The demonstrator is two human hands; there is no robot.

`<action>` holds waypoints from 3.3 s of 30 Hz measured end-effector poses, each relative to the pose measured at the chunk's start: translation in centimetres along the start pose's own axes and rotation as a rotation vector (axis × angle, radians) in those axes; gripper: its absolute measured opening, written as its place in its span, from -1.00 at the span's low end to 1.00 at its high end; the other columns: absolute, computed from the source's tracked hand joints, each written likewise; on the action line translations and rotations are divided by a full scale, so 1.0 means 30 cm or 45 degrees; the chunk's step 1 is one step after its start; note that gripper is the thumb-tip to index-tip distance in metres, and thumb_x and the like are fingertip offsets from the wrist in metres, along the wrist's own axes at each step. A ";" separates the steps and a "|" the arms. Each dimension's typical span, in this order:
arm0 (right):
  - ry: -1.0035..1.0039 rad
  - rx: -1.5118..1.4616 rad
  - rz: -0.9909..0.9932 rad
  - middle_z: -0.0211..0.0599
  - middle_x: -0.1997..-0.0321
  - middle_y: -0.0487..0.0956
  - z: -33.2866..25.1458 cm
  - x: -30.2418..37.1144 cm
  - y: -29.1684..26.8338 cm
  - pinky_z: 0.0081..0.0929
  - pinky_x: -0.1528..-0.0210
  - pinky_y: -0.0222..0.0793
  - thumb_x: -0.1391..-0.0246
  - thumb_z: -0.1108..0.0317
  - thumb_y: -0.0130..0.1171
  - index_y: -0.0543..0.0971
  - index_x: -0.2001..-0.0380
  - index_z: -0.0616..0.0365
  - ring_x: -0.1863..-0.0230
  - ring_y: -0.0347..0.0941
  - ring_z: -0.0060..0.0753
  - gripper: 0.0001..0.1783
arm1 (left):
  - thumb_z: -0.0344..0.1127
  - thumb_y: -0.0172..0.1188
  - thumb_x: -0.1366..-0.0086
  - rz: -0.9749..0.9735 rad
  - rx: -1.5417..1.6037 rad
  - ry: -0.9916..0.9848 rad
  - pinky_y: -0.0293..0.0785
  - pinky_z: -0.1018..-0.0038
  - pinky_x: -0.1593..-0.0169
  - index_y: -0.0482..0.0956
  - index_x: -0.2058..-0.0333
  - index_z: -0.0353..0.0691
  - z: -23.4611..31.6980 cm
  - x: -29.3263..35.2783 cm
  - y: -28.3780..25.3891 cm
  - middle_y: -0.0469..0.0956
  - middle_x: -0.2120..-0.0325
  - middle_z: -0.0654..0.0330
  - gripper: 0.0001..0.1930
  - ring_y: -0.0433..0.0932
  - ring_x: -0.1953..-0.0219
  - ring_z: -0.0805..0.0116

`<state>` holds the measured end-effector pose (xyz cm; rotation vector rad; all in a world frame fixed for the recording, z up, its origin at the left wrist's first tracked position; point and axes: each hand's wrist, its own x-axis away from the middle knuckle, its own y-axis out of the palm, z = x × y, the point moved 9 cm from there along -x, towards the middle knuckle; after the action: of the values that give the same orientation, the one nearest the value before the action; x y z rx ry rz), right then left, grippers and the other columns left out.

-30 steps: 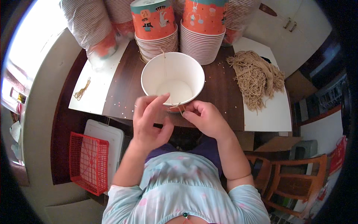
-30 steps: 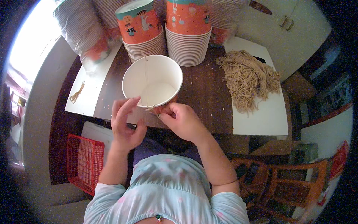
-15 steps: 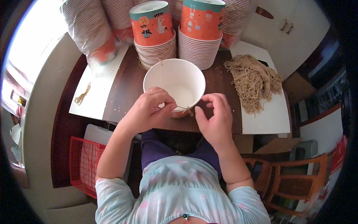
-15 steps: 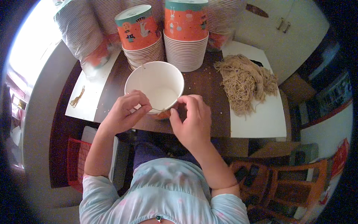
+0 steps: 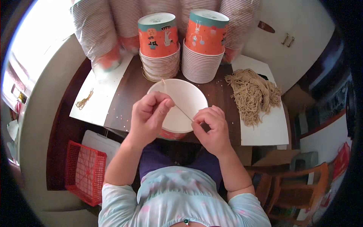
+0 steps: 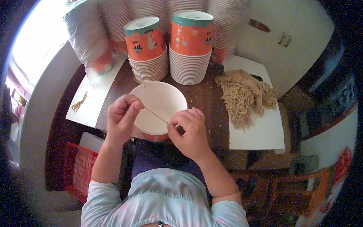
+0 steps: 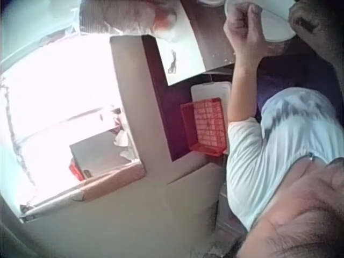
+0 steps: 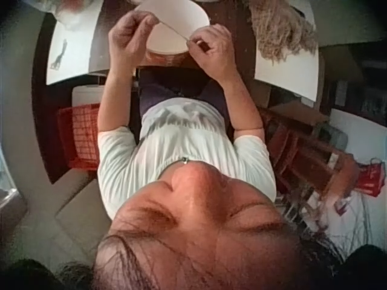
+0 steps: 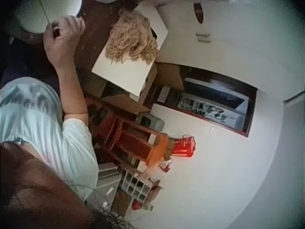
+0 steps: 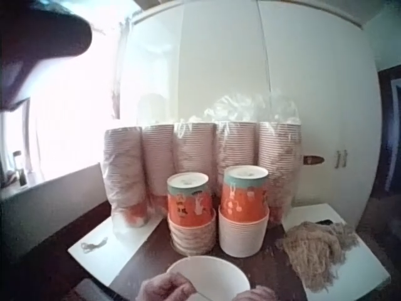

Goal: Attaching thin strings or cords to pre-printed paper buckets as part of an assembly process.

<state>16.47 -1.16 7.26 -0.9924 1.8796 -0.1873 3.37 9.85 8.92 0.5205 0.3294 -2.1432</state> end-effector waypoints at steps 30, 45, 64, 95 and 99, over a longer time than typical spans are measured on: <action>-0.524 0.185 0.268 -0.02 -0.22 0.26 -0.253 -0.265 -0.077 -0.12 -0.16 0.18 0.16 -0.17 0.32 0.30 -0.17 0.21 -0.17 0.26 -0.09 -0.07 | -0.39 0.00 -0.35 0.179 1.130 -0.184 0.35 0.33 -0.12 0.31 -0.10 -0.41 -0.047 0.135 -0.102 0.37 -0.10 0.03 -0.62 0.42 -0.08 0.29; -0.729 0.369 0.230 0.10 -0.11 0.43 -0.236 -0.911 0.080 -0.24 -0.18 0.27 0.31 -0.08 0.42 0.57 0.06 0.19 -0.14 0.37 0.00 -0.26 | 0.06 -0.02 -0.34 0.221 0.575 -0.343 0.41 0.42 0.13 0.33 -0.06 -0.24 -0.247 -0.316 -0.282 0.50 0.13 0.15 -0.49 0.49 0.21 0.34; -0.375 0.653 0.157 -0.13 0.12 0.53 0.126 -0.954 0.113 -0.05 0.02 0.31 0.18 -0.04 0.29 0.58 0.17 0.13 0.04 0.41 -0.02 -0.45 | -0.27 0.17 -0.26 0.091 -0.049 -0.296 0.40 0.60 0.28 0.51 0.13 -0.36 -0.444 -0.193 -0.244 0.55 0.43 0.29 -0.71 0.45 0.38 0.60; 1.175 -2.021 0.243 -0.36 0.05 0.52 0.471 0.167 0.061 -0.31 0.01 0.42 -0.15 0.26 0.11 0.44 0.00 0.08 0.04 0.45 -0.35 -0.65 | -0.21 0.43 0.18 -0.142 -0.872 0.858 0.17 0.12 -0.12 0.48 0.37 -0.13 0.027 -0.021 0.125 0.47 0.26 0.20 -0.62 0.38 -0.02 0.14; 0.944 -0.125 0.079 -0.27 0.25 0.59 0.621 0.205 -0.166 -0.35 0.16 0.43 -0.06 0.29 0.18 0.55 0.20 0.16 0.24 0.52 -0.29 -0.75 | -0.31 0.37 0.15 -0.393 -1.018 0.667 0.20 0.12 -0.07 0.44 0.42 -0.14 0.000 0.043 0.119 0.42 0.39 0.22 -0.70 0.40 0.16 0.15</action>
<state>33.03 -3.62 -4.12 -1.0066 2.6064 -0.4808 5.61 6.88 8.14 0.5617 1.5578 -1.9016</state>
